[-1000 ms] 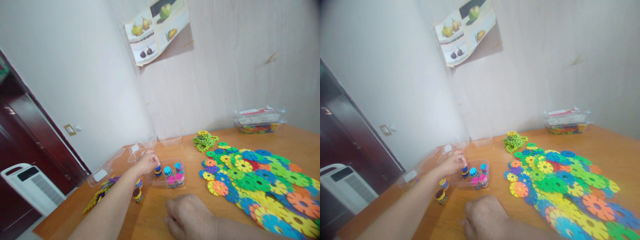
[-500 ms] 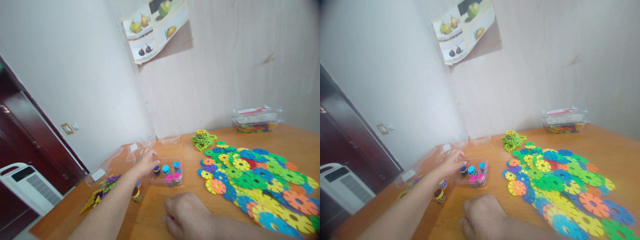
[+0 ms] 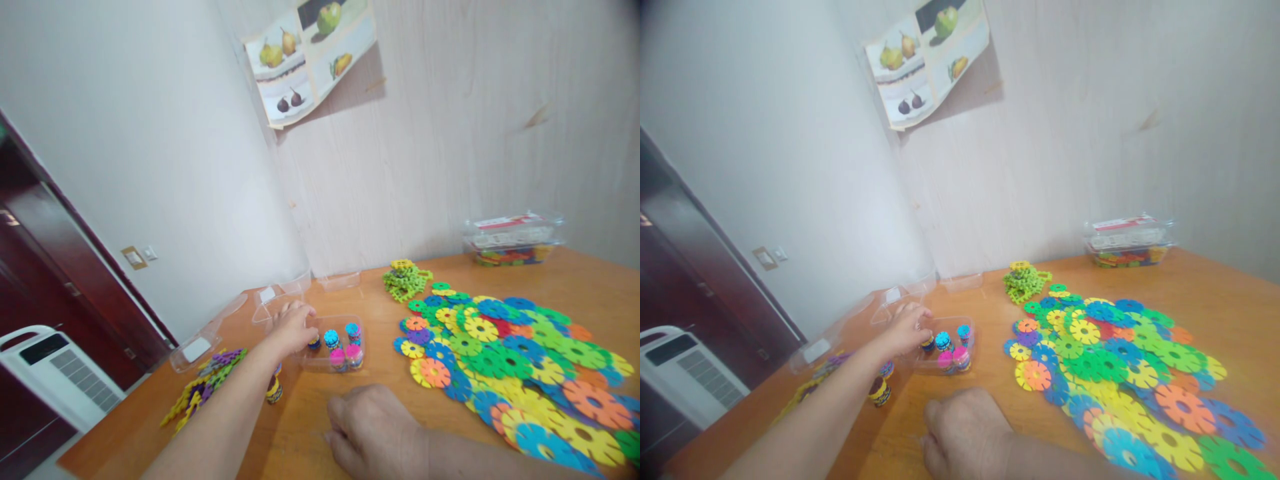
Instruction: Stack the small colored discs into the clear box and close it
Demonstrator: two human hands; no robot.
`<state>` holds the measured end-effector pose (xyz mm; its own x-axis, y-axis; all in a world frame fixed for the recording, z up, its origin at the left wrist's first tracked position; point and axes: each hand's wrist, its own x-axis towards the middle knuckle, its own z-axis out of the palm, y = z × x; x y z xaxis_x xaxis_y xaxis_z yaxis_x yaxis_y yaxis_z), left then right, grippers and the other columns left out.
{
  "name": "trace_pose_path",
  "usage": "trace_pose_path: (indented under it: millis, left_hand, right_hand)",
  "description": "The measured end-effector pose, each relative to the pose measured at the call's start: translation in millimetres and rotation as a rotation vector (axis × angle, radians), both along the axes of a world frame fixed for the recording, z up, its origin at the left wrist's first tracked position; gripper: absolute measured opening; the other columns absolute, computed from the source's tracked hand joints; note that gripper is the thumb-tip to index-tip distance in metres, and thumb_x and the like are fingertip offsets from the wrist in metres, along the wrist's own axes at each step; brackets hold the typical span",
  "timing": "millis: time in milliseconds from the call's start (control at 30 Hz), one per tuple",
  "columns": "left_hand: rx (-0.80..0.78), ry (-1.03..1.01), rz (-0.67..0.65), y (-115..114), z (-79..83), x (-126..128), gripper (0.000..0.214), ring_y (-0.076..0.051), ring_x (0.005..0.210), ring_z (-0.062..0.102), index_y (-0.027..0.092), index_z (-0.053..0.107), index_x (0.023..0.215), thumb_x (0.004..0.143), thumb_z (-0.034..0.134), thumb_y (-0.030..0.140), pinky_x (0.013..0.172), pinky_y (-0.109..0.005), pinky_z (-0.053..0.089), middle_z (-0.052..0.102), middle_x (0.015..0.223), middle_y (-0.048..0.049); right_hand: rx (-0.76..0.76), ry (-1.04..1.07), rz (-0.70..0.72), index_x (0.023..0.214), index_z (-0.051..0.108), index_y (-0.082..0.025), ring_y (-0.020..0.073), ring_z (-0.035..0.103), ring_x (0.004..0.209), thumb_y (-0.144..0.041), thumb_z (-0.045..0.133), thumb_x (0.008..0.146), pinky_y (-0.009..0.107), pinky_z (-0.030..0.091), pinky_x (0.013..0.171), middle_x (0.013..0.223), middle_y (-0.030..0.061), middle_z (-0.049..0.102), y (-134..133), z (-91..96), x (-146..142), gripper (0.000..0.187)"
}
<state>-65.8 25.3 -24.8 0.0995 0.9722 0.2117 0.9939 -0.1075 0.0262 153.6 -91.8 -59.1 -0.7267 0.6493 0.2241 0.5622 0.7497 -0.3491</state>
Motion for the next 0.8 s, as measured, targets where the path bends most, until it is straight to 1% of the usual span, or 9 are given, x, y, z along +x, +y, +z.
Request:
trace_pose_path:
  millis: [67,167,267,333,433,533,667,733,800]
  left_hand:
    - [0.034,-0.020,-0.027,0,1.7,-4,0.035,-0.027,0.117,0.045,0.029,0.064,0.104,0.069,0.065,0.031,0.098,-0.038,0.036,0.058,0.116,-0.0026]
    - [0.078,-0.084,-0.068,-3,9.6,-13,0.035,-0.026,0.117,0.047,0.026,0.064,0.105,0.072,0.064,0.036,0.099,-0.038,0.036,0.059,0.118,-0.0039]
    - [0.083,-0.201,-0.072,-11,20.0,-29,0.033,-0.023,0.107,0.053,0.022,0.063,0.105,0.075,0.060,0.034,0.094,-0.036,0.041,0.062,0.114,-0.0053]
    - [0.069,-0.299,-0.069,-19,24.2,-42,0.028,-0.021,0.099,0.057,0.019,0.063,0.100,0.077,0.055,0.031,0.089,-0.033,0.044,0.064,0.107,-0.0054]
    - [-0.012,-0.409,-0.058,-33,23.8,-62,0.023,-0.018,0.087,0.060,0.017,0.062,0.092,0.074,0.053,0.028,0.080,-0.030,0.047,0.066,0.091,-0.0039]
    - [-0.146,-0.446,-0.032,-47,19.2,-76,0.024,-0.017,0.078,0.060,0.016,0.062,0.090,0.071,0.055,0.030,0.074,-0.029,0.048,0.065,0.081,-0.0011]
    - [-0.286,-0.433,0.028,-61,16.7,-80,0.035,-0.018,0.079,0.062,0.016,0.064,0.096,0.066,0.062,0.034,0.072,-0.028,0.048,0.068,0.083,-0.0015]
    - [-0.320,-0.403,0.041,-66,17.6,-78,0.038,-0.019,0.080,0.062,0.016,0.065,0.098,0.065,0.062,0.035,0.071,-0.028,0.047,0.069,0.085,-0.0021]
    - [-0.328,-0.363,0.052,-69,18.6,-74,0.036,-0.019,0.080,0.063,0.016,0.066,0.097,0.065,0.060,0.034,0.069,-0.027,0.046,0.069,0.084,-0.0022]
  right_hand:
    - [0.011,0.007,-0.002,0.079,0.062,-0.021,0.0194,0.067,0.069,-0.035,0.048,0.084,0.028,0.028,0.053,0.079,0.0036,0.073,0,-0.9,0,0.020]
    - [0.007,0.013,0.001,0.080,0.062,-0.021,0.0189,0.067,0.069,-0.036,0.048,0.085,0.028,0.028,0.053,0.079,0.0033,0.073,0,-2.8,0,0.021]
    - [0.001,0.017,0.005,0.079,0.061,-0.021,0.0174,0.066,0.069,-0.035,0.048,0.086,0.028,0.028,0.054,0.081,0.0027,0.073,0,-6.8,0,0.020]
    - [0.015,0.025,0.004,0.080,0.060,-0.021,0.0167,0.065,0.069,-0.035,0.048,0.087,0.028,0.028,0.055,0.081,0.0026,0.073,0,-10.4,0,0.019]
    - [0.037,0.041,0.009,0.080,0.059,-0.022,0.0160,0.064,0.068,-0.034,0.048,0.087,0.029,0.027,0.055,0.079,0.0022,0.072,1,-14.6,0,0.019]
    - [0.043,0.057,0.017,0.078,0.058,-0.022,0.0153,0.063,0.068,-0.033,0.048,0.087,0.028,0.026,0.055,0.078,0.0013,0.071,1,-15.9,0,0.018]
    - [0.049,0.061,0.014,0.077,0.058,-0.021,0.0152,0.063,0.068,-0.031,0.048,0.087,0.028,0.026,0.055,0.078,0.0013,0.071,1,-15.7,1,0.017]
    - [0.039,0.051,0.010,0.078,0.058,-0.021,0.0153,0.063,0.068,-0.032,0.048,0.088,0.028,0.026,0.056,0.078,0.0017,0.071,1,-15.8,1,0.018]
    - [0.034,0.050,0.009,0.079,0.059,-0.021,0.0155,0.063,0.069,-0.033,0.048,0.088,0.028,0.027,0.056,0.079,0.0017,0.071,1,-16.0,1,0.018]
